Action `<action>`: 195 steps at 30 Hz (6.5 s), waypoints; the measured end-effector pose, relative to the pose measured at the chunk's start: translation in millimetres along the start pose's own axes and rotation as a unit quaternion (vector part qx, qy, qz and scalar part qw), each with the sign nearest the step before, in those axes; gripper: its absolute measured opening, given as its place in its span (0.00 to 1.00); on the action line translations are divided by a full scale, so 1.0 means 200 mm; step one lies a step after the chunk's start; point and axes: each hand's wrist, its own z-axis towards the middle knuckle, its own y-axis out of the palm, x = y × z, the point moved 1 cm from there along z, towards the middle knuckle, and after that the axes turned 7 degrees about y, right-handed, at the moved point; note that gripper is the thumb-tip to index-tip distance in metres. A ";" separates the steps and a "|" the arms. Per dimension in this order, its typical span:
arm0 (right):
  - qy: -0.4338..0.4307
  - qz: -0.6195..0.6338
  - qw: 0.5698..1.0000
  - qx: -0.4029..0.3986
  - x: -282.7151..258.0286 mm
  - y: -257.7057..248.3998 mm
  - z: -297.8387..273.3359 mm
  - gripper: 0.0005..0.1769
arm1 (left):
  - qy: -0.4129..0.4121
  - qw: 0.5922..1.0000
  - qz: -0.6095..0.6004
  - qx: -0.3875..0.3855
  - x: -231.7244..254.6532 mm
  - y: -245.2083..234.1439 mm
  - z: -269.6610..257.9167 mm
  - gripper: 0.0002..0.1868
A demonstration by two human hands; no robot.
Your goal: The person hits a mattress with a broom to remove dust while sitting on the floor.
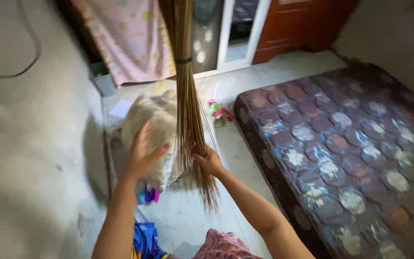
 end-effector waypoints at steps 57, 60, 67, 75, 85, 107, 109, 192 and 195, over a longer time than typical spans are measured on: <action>-0.050 0.367 0.842 0.393 0.74 -2.47 0.77 0.30 | 0.573 0.785 -0.097 -0.216 -0.17 3.19 2.53 0.13; -0.054 0.504 0.772 0.383 0.69 -2.35 0.96 0.33 | 0.593 0.769 -0.094 -0.221 -0.30 3.22 2.64 0.10; 0.040 0.679 0.731 0.062 0.73 -2.36 1.38 0.44 | 0.716 0.655 -0.075 -0.228 -0.56 3.40 2.73 0.04; 0.082 0.752 0.625 0.193 1.20 -2.51 2.10 0.18 | 0.591 0.775 -0.017 -0.224 -1.01 3.77 3.09 0.22; 0.008 0.584 0.697 0.415 1.36 -3.25 2.95 0.15 | -0.174 0.758 -0.352 -0.521 -1.57 4.20 3.90 0.24; -0.137 0.516 0.529 0.660 1.26 -4.04 3.65 0.29 | -0.418 0.482 -0.673 -0.374 -1.47 4.92 4.57 0.26; -0.132 0.507 0.517 0.677 1.32 -4.15 3.78 0.27 | -0.412 0.496 -0.647 -0.406 -1.51 5.03 4.73 0.24; 0.640 0.175 0.366 0.653 5.12 -7.16 5.92 0.44 | 0.503 0.333 0.139 -0.786 -2.81 11.22 6.10 0.47; 0.714 0.219 0.299 0.594 5.23 -6.86 5.82 0.41 | 0.550 0.349 0.116 -0.750 -2.90 11.14 5.88 0.54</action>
